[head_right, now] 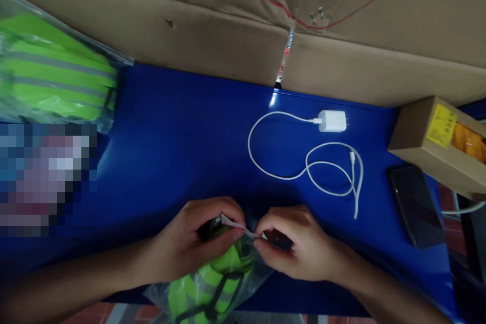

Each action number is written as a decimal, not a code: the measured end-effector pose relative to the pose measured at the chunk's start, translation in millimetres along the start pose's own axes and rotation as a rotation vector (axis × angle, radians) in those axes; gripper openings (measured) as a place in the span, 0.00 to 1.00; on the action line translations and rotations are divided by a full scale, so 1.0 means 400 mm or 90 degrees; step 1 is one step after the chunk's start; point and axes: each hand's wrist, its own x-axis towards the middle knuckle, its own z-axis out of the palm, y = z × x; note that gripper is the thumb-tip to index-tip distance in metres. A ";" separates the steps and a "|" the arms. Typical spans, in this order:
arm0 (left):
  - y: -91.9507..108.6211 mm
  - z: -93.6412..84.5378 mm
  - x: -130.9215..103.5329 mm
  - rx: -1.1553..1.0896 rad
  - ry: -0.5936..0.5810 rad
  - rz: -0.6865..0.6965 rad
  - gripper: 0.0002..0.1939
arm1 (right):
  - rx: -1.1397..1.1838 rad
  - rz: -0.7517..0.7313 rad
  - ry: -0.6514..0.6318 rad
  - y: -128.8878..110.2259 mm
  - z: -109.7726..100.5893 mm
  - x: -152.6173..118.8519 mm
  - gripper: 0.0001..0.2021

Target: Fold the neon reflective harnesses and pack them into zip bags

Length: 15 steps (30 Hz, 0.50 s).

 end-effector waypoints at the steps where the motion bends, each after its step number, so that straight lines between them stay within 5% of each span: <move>1: -0.002 0.000 0.000 0.002 -0.002 0.000 0.06 | -0.003 -0.001 0.002 0.000 0.001 0.001 0.04; 15: -0.018 0.026 -0.002 0.057 -0.026 0.040 0.05 | -0.019 -0.012 0.044 -0.007 0.018 0.015 0.08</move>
